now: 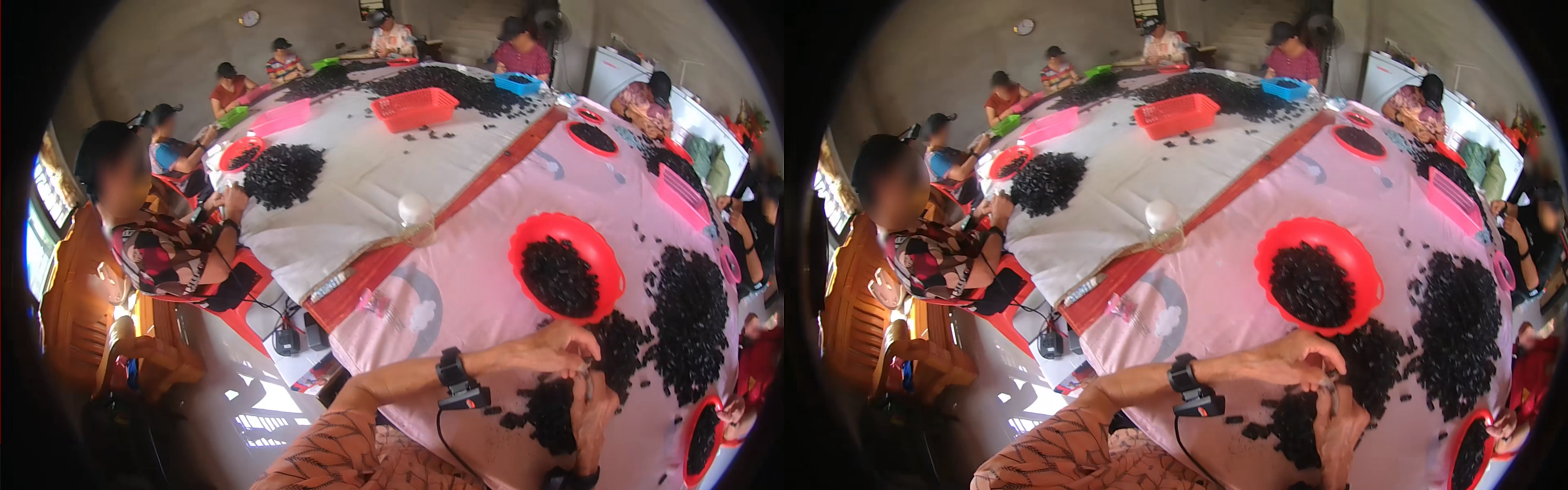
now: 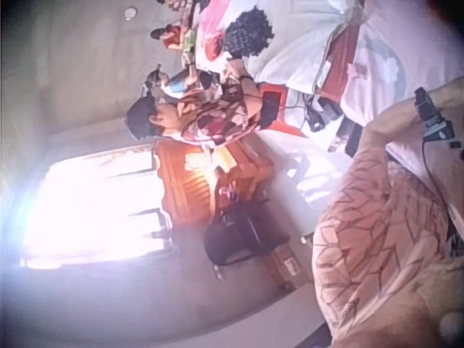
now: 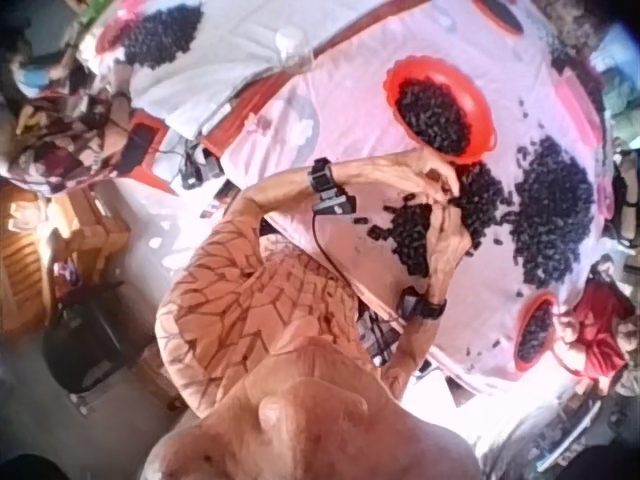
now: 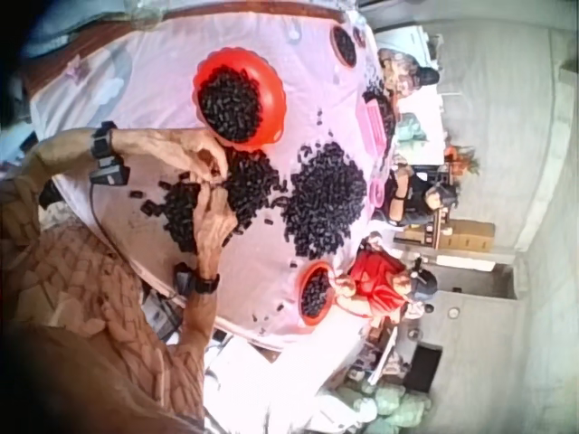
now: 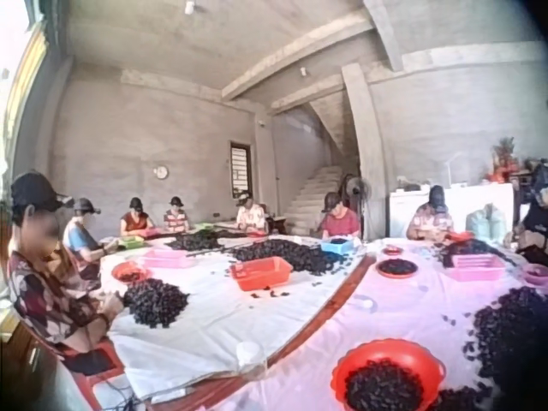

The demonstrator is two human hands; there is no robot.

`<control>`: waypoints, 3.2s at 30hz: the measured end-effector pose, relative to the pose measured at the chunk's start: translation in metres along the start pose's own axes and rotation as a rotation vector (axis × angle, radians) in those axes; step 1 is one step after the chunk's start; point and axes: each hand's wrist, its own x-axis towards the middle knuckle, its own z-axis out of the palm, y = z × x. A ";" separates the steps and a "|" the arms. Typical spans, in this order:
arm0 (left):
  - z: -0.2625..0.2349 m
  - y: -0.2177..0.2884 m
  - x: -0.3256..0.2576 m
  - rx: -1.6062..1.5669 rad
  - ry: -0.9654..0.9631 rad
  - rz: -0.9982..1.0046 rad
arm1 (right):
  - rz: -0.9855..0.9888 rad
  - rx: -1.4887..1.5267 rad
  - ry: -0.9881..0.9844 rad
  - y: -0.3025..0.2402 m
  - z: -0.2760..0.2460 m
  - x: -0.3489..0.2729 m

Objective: Trimming excess material from small black rubber components using a knife.

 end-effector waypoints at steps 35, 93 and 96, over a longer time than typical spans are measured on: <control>0.012 -0.078 -0.015 -0.277 0.184 -0.160 | 0.166 -0.156 -0.004 -0.013 -0.014 0.003; -0.011 -0.052 -0.015 -0.748 0.361 -0.325 | 0.120 0.189 -0.003 0.010 0.007 0.003; -0.009 -0.048 -0.016 -0.772 0.301 -0.339 | 0.116 0.194 -0.020 0.009 0.008 0.002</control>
